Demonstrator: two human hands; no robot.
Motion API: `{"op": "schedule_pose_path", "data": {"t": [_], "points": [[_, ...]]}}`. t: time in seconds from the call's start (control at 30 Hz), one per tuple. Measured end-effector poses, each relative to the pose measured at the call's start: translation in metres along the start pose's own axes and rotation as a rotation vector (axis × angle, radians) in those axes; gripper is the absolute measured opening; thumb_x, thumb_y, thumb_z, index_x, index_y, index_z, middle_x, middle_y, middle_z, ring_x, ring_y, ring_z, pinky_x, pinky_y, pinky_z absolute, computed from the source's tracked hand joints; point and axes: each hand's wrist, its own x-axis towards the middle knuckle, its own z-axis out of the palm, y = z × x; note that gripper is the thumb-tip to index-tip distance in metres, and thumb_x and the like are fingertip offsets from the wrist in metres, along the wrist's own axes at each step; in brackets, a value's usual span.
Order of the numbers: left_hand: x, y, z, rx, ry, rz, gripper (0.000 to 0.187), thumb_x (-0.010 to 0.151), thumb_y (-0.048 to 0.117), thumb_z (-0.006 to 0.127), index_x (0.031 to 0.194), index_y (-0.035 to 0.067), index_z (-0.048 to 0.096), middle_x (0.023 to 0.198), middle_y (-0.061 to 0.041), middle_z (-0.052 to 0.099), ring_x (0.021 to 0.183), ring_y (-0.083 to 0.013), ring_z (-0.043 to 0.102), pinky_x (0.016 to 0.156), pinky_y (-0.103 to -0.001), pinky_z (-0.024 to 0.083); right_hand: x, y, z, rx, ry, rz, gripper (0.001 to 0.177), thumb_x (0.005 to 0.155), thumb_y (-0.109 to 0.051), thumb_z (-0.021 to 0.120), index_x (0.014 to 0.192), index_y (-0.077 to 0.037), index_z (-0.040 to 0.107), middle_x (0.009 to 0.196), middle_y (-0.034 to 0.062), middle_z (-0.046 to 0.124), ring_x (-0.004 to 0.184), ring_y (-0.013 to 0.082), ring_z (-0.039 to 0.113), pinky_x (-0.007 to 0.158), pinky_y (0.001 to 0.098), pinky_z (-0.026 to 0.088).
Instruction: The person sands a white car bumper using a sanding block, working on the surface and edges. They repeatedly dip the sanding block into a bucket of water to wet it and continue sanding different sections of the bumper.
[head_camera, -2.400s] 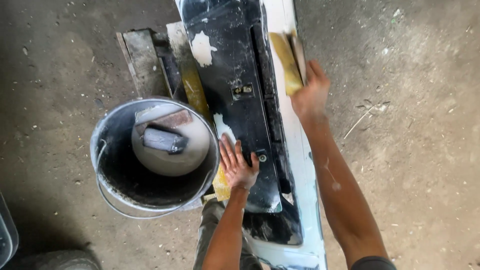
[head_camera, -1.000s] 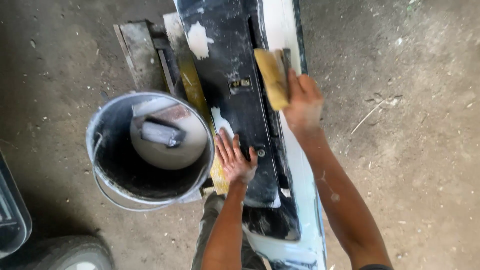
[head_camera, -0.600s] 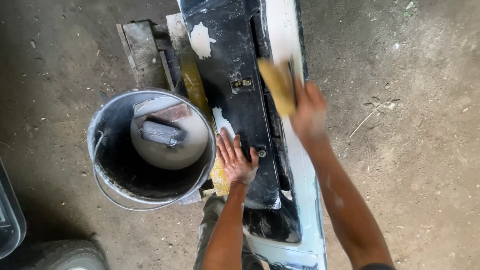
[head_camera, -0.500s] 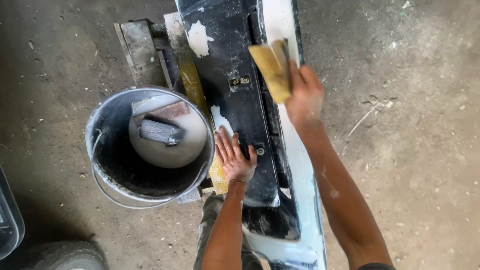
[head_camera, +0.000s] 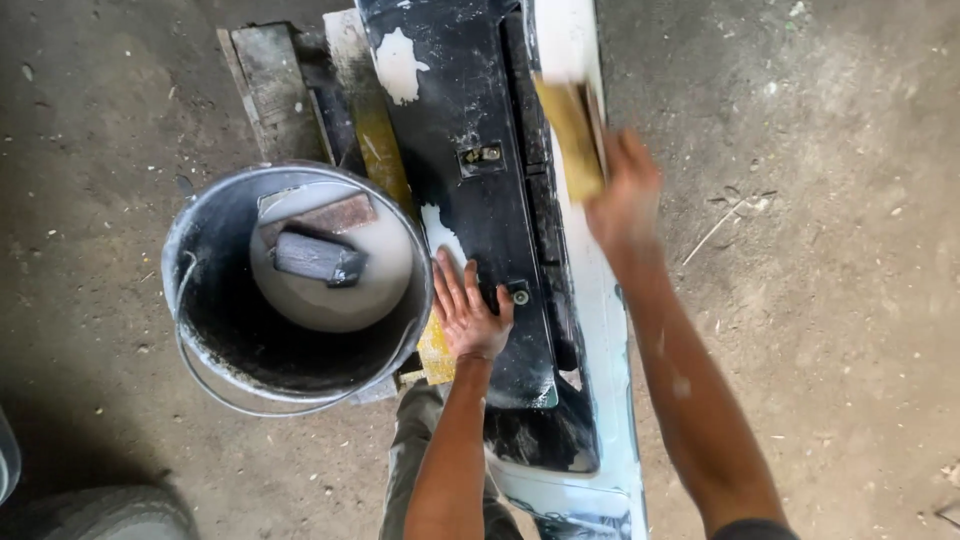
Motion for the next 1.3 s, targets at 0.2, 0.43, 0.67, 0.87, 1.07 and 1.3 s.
{"op": "schedule_pose_path", "data": {"t": [0.2, 0.43, 0.67, 0.87, 1.07, 1.3], "points": [[0.010, -0.004, 0.009, -0.003, -0.006, -0.002, 0.068, 0.094, 0.040, 0.059, 0.151, 0.007, 0.039, 0.170, -0.026, 0.012, 0.154, -0.0466, 0.022, 0.120, -0.062, 0.025, -0.171, 0.047, 0.015, 0.461, 0.176, -0.028, 0.022, 0.102, -0.003, 0.060, 0.121, -0.010, 0.069, 0.090, 0.0066, 0.072, 0.064, 0.0121, 0.063, 0.044, 0.0223, 0.049], [-0.002, -0.003, 0.004, 0.031, -0.060, -0.022, 0.065, 0.093, 0.040, 0.059, 0.148, 0.010, 0.041, 0.170, -0.024, 0.013, 0.155, -0.0475, 0.021, 0.120, -0.062, 0.025, -0.008, -0.001, 0.005, -0.119, 0.096, -0.120, 0.075, 0.070, 0.014, 0.064, 0.144, 0.001, 0.059, 0.102, 0.0150, 0.062, 0.077, 0.0217, 0.060, 0.054, 0.0237, 0.056], [0.009, -0.003, 0.004, -0.001, -0.071, -0.054, 0.067, 0.093, 0.041, 0.058, 0.150, 0.010, 0.041, 0.170, -0.024, 0.010, 0.154, -0.0476, 0.021, 0.119, -0.062, 0.024, -0.193, 0.065, 0.016, 0.002, 0.170, -0.175, 0.024, 0.095, -0.004, 0.069, 0.119, -0.005, 0.072, 0.086, 0.0072, 0.068, 0.068, 0.0158, 0.064, 0.047, 0.0267, 0.049], [0.013, 0.000, 0.014, 0.008, -0.015, -0.031, 0.069, 0.093, 0.042, 0.058, 0.151, 0.008, 0.041, 0.170, -0.025, 0.012, 0.153, -0.0477, 0.022, 0.120, -0.062, 0.023, -0.017, 0.022, 0.009, -0.161, 0.218, -0.385, 0.050, 0.090, -0.002, 0.066, 0.139, 0.000, 0.064, 0.097, 0.0133, 0.061, 0.086, 0.0271, 0.062, 0.071, 0.0373, 0.056], [0.008, 0.001, 0.006, 0.025, 0.073, 0.033, 0.066, 0.095, 0.040, 0.059, 0.150, 0.007, 0.041, 0.171, -0.024, 0.013, 0.156, -0.0479, 0.022, 0.123, -0.061, 0.023, -0.034, 0.006, 0.016, -0.133, 0.193, -0.295, 0.051, 0.094, -0.002, 0.071, 0.145, -0.003, 0.062, 0.096, 0.0100, 0.061, 0.084, 0.0233, 0.062, 0.065, 0.0330, 0.056], [0.008, 0.002, 0.008, -0.032, 0.019, -0.014, 0.067, 0.095, 0.040, 0.058, 0.152, 0.009, 0.039, 0.171, -0.023, 0.013, 0.155, -0.0467, 0.025, 0.122, -0.059, 0.024, -0.126, 0.007, -0.011, 0.241, 0.410, -0.258, 0.033, 0.108, -0.013, 0.071, 0.136, 0.000, 0.062, 0.118, 0.0171, 0.070, 0.098, 0.0240, 0.074, 0.077, 0.0356, 0.063]]}}
